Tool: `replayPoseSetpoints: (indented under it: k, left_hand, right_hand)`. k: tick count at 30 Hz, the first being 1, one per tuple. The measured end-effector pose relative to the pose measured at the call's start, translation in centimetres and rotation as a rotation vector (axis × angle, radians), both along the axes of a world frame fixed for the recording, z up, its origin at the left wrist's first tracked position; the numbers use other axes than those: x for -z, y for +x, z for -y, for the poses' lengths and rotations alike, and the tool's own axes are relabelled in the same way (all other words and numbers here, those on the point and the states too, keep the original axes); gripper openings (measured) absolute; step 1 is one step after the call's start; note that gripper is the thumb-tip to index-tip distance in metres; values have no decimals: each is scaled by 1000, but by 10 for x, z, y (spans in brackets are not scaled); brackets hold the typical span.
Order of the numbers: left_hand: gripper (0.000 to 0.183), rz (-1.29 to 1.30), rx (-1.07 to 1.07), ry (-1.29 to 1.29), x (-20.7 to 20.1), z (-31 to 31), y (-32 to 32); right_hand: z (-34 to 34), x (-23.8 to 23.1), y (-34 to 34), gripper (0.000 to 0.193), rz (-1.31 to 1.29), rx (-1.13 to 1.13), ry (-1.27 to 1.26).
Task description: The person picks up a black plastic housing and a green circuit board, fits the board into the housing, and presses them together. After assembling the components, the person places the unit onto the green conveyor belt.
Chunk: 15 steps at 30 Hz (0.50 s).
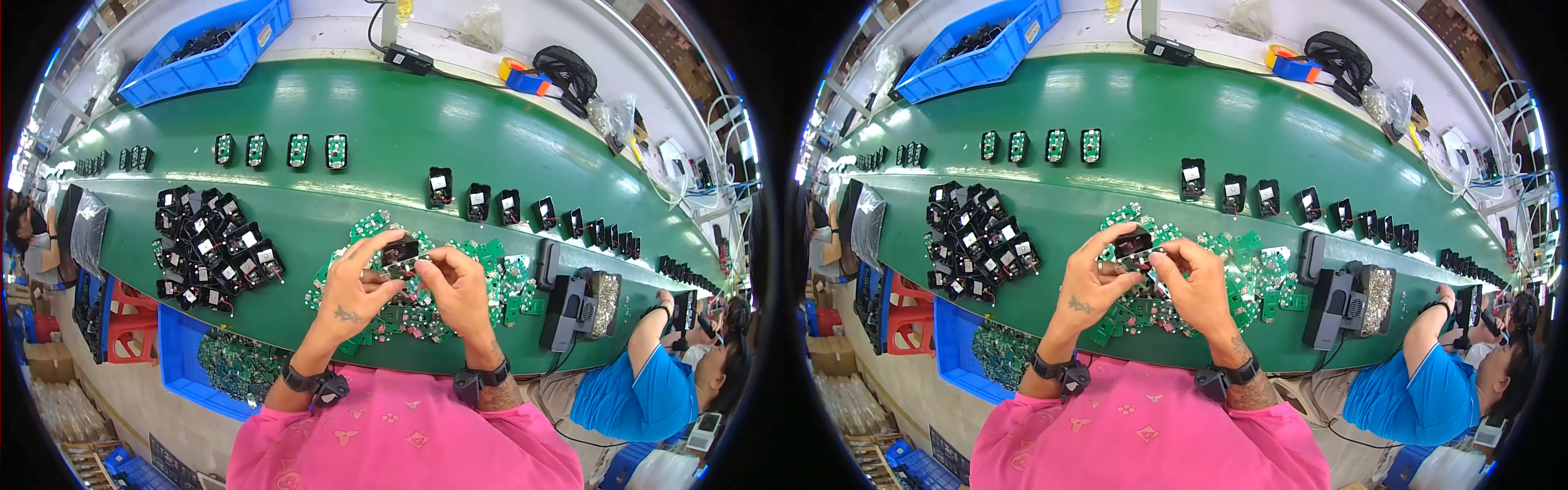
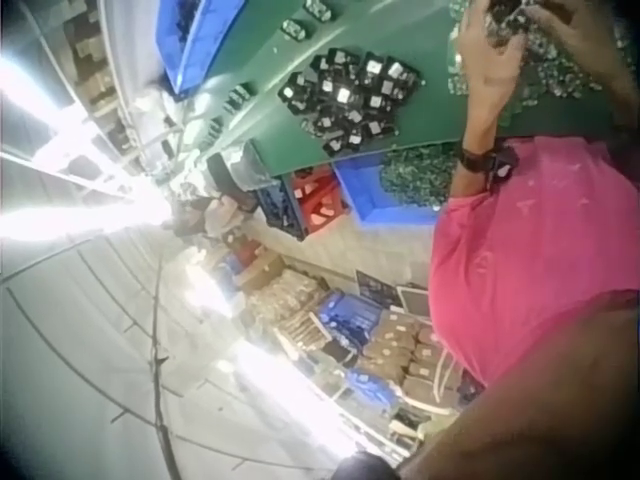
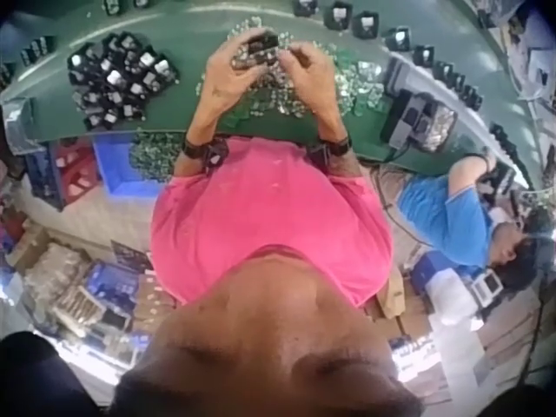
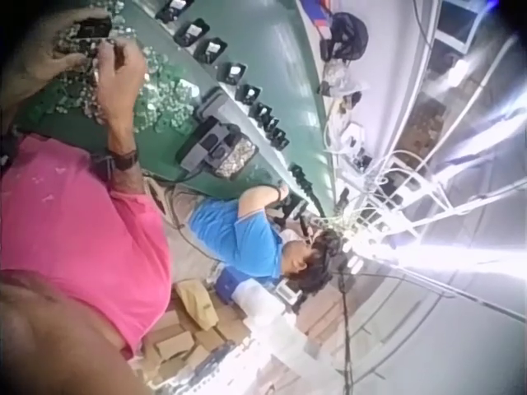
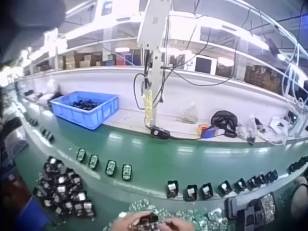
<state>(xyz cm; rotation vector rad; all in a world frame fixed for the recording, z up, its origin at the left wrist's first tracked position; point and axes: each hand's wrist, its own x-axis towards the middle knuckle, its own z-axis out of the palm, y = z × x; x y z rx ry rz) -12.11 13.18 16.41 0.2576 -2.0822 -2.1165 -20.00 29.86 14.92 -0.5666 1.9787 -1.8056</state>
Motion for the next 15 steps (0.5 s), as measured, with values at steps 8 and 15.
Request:
replayPoseSetpoints:
  k: [8,15]
  left_hand:
    - [62,-22,-8,-100,-3,-11,-8]
    - [58,-131,59,-171,9,-22,-14]
  right_hand:
    - [-1,1,14,10,3,63,-250]
    - [-27,4,1,25,66,27,-77]
